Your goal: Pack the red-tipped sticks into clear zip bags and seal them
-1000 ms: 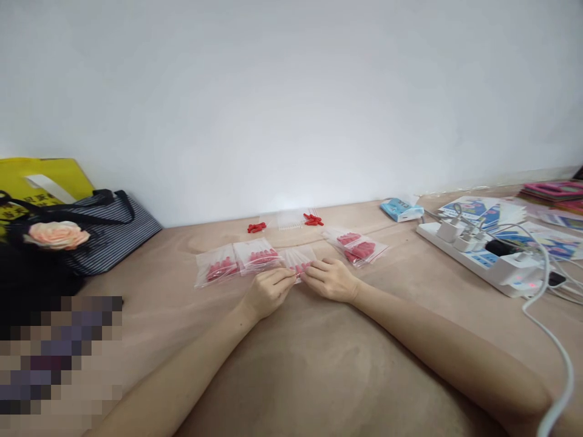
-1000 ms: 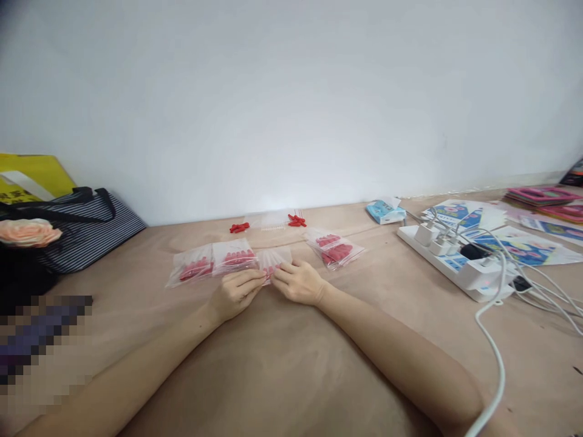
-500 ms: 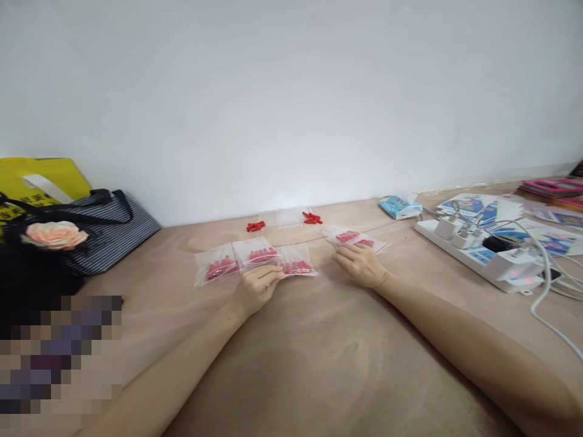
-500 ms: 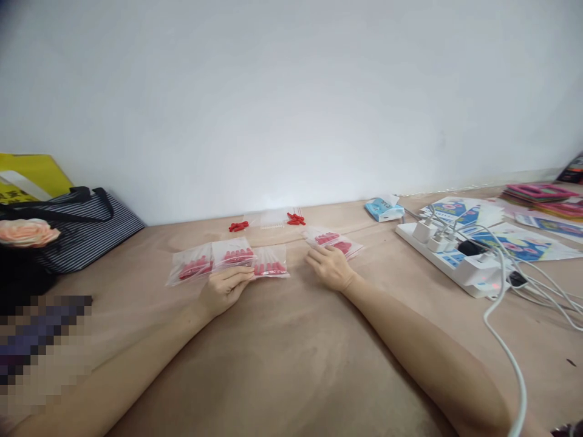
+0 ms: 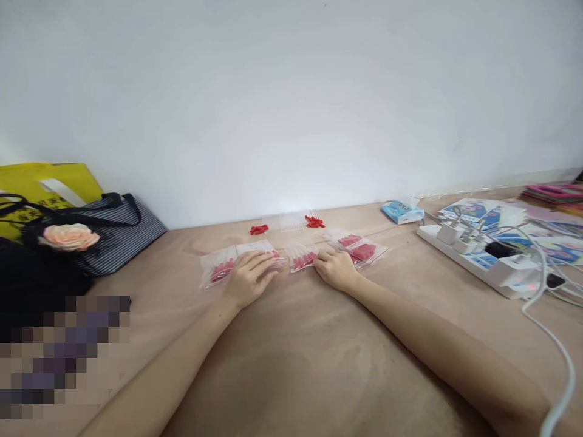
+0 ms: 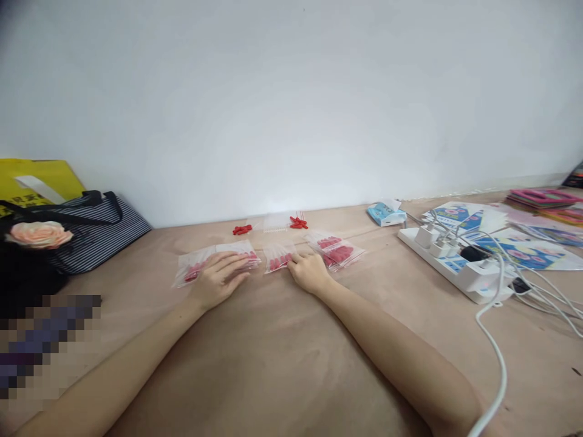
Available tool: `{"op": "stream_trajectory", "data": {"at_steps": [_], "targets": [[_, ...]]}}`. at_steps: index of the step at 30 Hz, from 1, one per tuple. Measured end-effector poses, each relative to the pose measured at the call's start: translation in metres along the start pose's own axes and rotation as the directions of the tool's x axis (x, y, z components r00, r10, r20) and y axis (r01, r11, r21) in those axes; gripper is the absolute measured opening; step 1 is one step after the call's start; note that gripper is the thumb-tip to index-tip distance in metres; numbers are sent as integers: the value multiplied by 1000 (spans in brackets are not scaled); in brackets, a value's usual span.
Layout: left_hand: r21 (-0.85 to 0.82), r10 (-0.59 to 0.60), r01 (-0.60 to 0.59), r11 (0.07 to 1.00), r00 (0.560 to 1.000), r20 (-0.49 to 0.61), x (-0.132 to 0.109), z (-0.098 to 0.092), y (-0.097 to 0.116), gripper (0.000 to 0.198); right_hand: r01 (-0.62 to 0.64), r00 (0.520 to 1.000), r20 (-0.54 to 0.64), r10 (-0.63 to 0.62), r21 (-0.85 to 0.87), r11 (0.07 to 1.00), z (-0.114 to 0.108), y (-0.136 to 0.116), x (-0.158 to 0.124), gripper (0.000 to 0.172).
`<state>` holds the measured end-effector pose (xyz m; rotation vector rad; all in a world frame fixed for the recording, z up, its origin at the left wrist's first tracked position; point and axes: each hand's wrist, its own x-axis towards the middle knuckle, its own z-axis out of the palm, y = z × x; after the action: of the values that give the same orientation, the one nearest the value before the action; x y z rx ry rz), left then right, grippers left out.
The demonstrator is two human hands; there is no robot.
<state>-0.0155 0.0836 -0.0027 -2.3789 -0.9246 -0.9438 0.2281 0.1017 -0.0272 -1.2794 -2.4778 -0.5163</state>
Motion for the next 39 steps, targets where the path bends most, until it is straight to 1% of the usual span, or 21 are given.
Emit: {"op": "stream_trajectory", "data": {"at_steps": [3, 6, 8, 11, 14, 17, 22, 25, 28, 32, 35, 37, 39], "targets": [[74, -38, 36, 997, 999, 25, -9, -7, -17, 25, -77, 995, 65, 77, -4, 997, 2, 4, 9, 29], [88, -33, 31, 996, 999, 18, -17, -6, -25, 21, -105, 991, 80, 105, -1, 994, 5, 5, 15, 30], [86, -24, 24, 996, 1000, -3, -20, -3, -26, 22, -111, 992, 54, 110, 15, 994, 6, 5, 13, 30], [79, -19, 23, 997, 998, -56, -20, -2, -24, 22, -72, 996, -52, 76, 74, 995, 5, 5, 2, 28], [52, -27, 32, 998, 994, -106, -18, -5, -16, 17, 24, 984, -178, -2, 123, 992, 3, 3, -14, 25], [-9, -32, 31, 999, 991, -128, -17, -11, 1, 14, 102, 961, -270, -56, 157, 982, 0, -2, -27, 22], [-157, 32, -39, 987, 998, -51, -20, -17, 42, 15, 217, 914, -382, -134, 183, 959, -8, -13, -39, 19], [-274, 27, -28, 961, 1000, -8, -22, -17, 57, 12, 308, 893, -393, -220, 176, 935, -14, -13, -42, 20], [-359, -8, 10, 933, 1000, 6, -23, -16, 61, 11, 388, 890, -345, -300, 224, 894, -21, -11, -47, 20], [-403, -69, 66, 913, 998, 6, -22, -15, 60, 12, 401, 903, -286, -319, 302, 865, -28, -10, -52, 24], [-421, -86, 91, 903, 996, 30, -21, -13, 61, 13, 409, 886, -340, -314, 259, 875, -27, -14, -53, 25], [-424, -68, 77, 902, 997, 37, -20, -11, 61, 13, 417, 861, -395, -320, 187, 890, -25, -16, -53, 21], [-430, -36, 52, 902, 998, 46, -20, -10, 61, 11, 428, 834, -427, -348, 105, 897, -23, -16, -54, 20]]}}
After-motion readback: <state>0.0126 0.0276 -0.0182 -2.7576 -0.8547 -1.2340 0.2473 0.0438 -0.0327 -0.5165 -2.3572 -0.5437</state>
